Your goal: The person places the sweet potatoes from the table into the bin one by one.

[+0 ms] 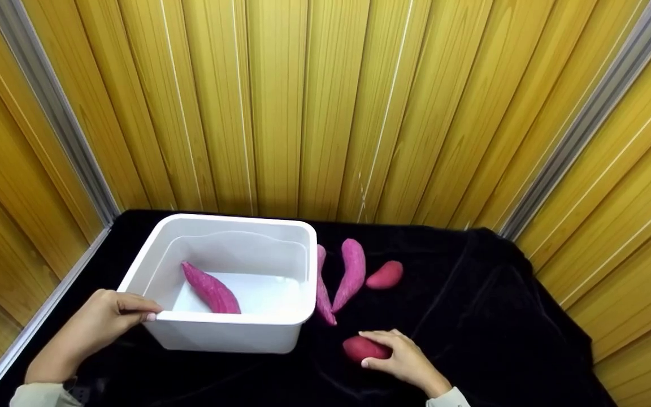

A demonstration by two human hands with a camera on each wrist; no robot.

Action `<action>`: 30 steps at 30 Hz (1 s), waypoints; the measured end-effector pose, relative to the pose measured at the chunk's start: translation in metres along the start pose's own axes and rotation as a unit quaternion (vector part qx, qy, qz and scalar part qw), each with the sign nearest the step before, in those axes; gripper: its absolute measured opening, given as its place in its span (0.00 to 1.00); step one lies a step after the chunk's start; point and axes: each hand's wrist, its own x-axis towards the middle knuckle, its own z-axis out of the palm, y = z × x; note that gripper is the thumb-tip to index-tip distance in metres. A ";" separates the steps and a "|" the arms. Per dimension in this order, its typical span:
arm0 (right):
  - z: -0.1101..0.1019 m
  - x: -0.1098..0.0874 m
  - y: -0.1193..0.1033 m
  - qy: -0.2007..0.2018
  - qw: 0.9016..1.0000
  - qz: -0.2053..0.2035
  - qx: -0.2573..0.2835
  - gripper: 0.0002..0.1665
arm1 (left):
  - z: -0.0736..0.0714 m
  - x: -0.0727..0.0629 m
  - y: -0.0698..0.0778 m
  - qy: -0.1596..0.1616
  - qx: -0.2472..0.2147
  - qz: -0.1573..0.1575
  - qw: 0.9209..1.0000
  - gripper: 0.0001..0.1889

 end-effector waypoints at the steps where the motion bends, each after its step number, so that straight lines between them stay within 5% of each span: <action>1: 0.000 0.000 0.000 0.001 1.000 0.003 -0.001 0.30 | 0.000 0.000 0.000 0.001 0.000 0.001 1.000 0.12; 6: -0.003 0.001 -0.002 0.006 1.000 0.017 0.017 0.30 | 0.001 0.000 -0.001 0.001 0.004 0.004 1.000 0.11; 13: -0.010 0.003 -0.004 -0.005 0.991 0.068 0.114 0.29 | 0.000 0.000 -0.001 -0.002 0.002 0.004 1.000 0.10; 22: -0.023 0.009 -0.012 -0.057 0.948 0.152 0.273 0.27 | 0.000 -0.001 -0.002 0.001 0.006 0.008 1.000 0.10; 30: -0.033 0.015 -0.018 -0.058 0.924 0.202 0.320 0.30 | 0.000 0.000 -0.002 -0.003 0.003 0.000 1.000 0.09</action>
